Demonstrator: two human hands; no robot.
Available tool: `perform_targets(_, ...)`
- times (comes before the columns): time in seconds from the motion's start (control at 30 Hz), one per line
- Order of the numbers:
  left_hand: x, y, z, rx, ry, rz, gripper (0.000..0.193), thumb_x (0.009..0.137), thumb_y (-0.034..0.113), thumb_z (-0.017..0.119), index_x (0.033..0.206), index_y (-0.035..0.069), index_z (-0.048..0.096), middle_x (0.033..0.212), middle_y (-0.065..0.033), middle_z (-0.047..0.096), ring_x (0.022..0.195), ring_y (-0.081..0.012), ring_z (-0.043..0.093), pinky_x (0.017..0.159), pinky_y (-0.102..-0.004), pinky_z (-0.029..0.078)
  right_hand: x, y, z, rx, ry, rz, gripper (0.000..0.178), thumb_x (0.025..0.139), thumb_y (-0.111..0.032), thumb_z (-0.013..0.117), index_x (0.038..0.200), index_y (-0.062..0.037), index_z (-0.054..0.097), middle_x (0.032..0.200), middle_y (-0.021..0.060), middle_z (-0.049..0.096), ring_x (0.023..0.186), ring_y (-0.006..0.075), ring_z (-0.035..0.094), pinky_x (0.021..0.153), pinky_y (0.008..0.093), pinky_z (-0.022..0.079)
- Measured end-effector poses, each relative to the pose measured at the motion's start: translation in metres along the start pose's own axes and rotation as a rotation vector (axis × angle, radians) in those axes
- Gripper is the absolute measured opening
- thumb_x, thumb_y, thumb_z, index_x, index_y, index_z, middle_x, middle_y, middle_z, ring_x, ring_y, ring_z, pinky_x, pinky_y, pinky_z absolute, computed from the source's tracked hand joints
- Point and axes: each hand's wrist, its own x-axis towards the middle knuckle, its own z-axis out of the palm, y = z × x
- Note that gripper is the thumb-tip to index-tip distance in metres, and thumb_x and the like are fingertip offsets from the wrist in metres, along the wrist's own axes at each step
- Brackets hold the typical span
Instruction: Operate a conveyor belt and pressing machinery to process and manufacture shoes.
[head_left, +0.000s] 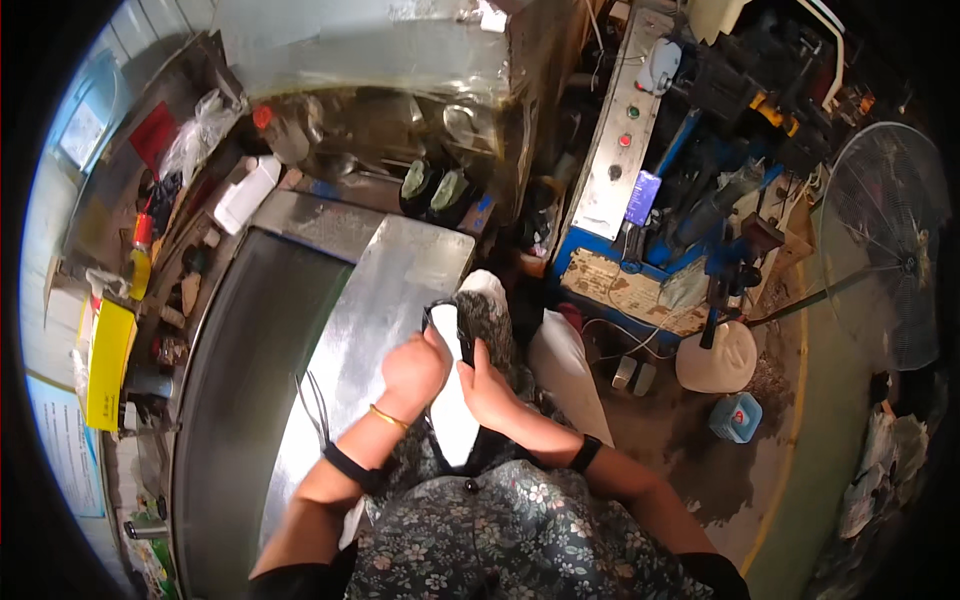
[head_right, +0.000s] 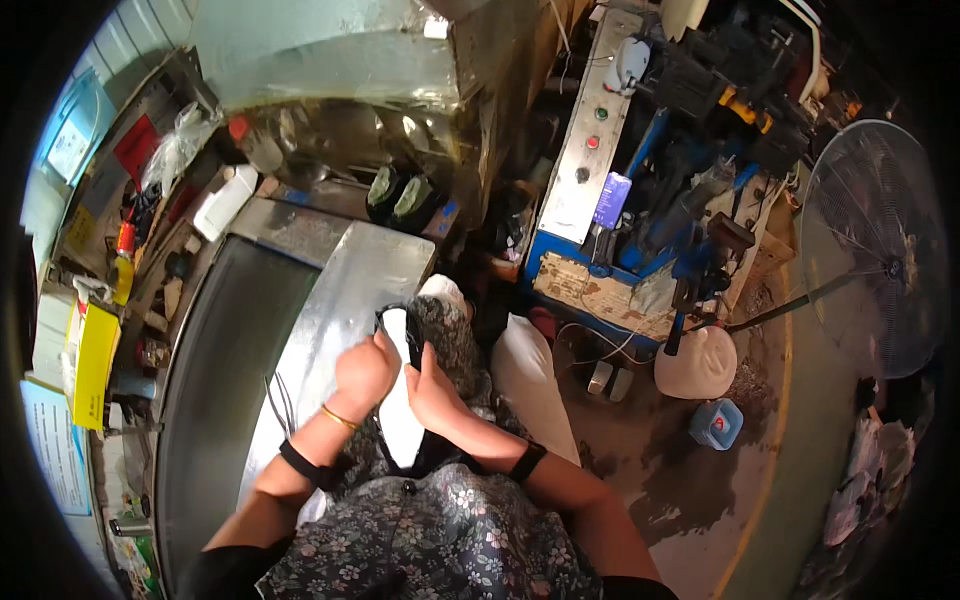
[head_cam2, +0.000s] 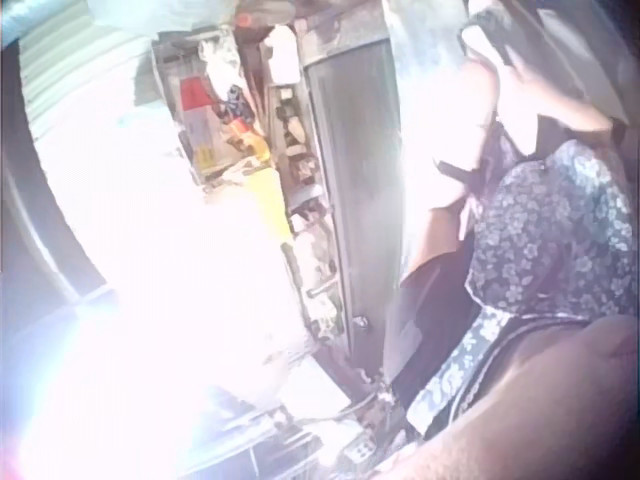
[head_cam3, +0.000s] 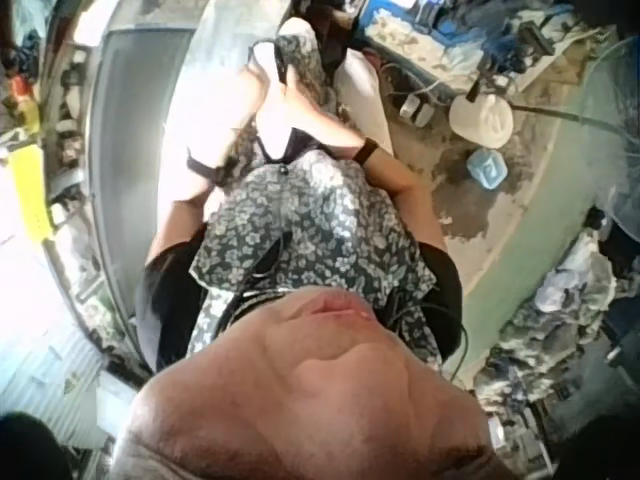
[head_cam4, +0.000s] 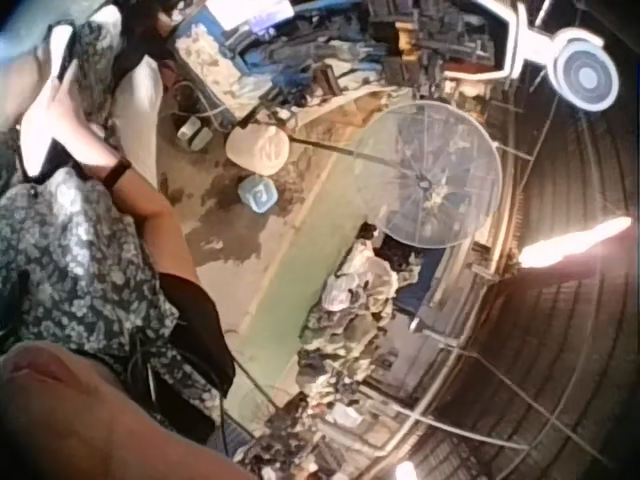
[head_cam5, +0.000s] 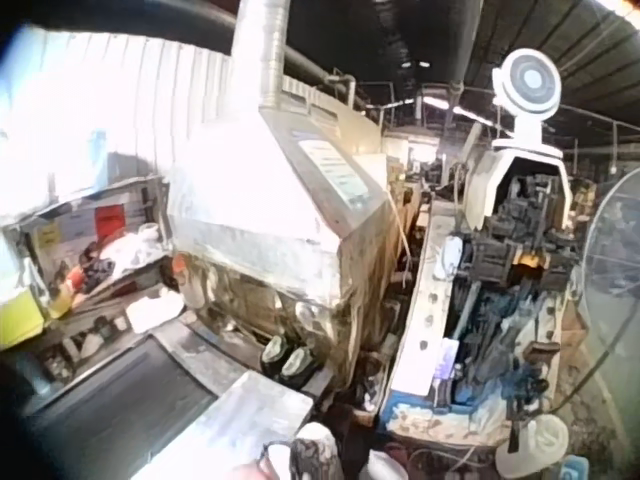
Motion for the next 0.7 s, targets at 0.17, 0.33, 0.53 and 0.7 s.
perform_targets(0.17, -0.03, -0.047, 0.007, -0.456, -0.055, 0.129, 0.053, 0.101, 0.031, 0.043, 0.135, -0.009, 0.042, 0.1, -0.0362, 0.064, 0.093, -0.0501, 0.064, 0.082, -0.0518, 0.052, 0.003, 0.005, 0.018, 0.01, 0.086, -0.176, 0.065, 0.103, -0.03, 0.045, 0.149, 0.0073, 0.018, 0.136, 0.0406, 0.043, 0.123, 0.0528, 0.048, 0.101, 0.0474, 0.042)
perform_targets(0.33, -0.055, -0.006, 0.013, -0.752, 0.125, -0.048, 0.055, 0.104, 0.029, 0.039, 0.149, -0.002, 0.029, 0.126, -0.0321, 0.057, 0.114, -0.0464, 0.058, 0.096, -0.0458, 0.046, 0.009, 0.011, 0.014, -0.181, 0.319, -0.528, 0.059, 0.101, -0.022, 0.049, 0.148, 0.0051, 0.025, 0.136, 0.0355, 0.047, 0.123, 0.0491, 0.05, 0.099, 0.048, 0.044)
perform_targets(0.53, -0.025, -0.022, 0.034, -1.472, -0.025, -0.073, 0.063, 0.108, 0.045, 0.027, 0.151, 0.0, 0.028, 0.15, -0.0179, 0.038, 0.138, -0.024, 0.037, 0.115, -0.0341, 0.029, 0.006, 0.036, 0.006, -0.039, 0.269, -0.578, 0.05, 0.106, -0.025, 0.041, 0.145, 0.0049, 0.031, 0.129, 0.0268, 0.055, 0.122, 0.0349, 0.054, 0.103, 0.0428, 0.041)
perform_targets(0.7, 0.042, -0.019, -0.003, -1.88, -0.49, -0.265, 0.069, 0.104, 0.058, 0.025, 0.131, 0.002, 0.056, 0.118, -0.0106, 0.064, 0.105, -0.0188, 0.06, 0.097, -0.034, 0.048, 0.066, 0.054, -0.054, 0.497, -0.013, -0.007, 0.053, 0.104, -0.054, 0.039, 0.119, -0.0075, 0.06, 0.09, -0.0025, 0.064, 0.072, 0.0069, 0.06, 0.061, 0.023, 0.047)
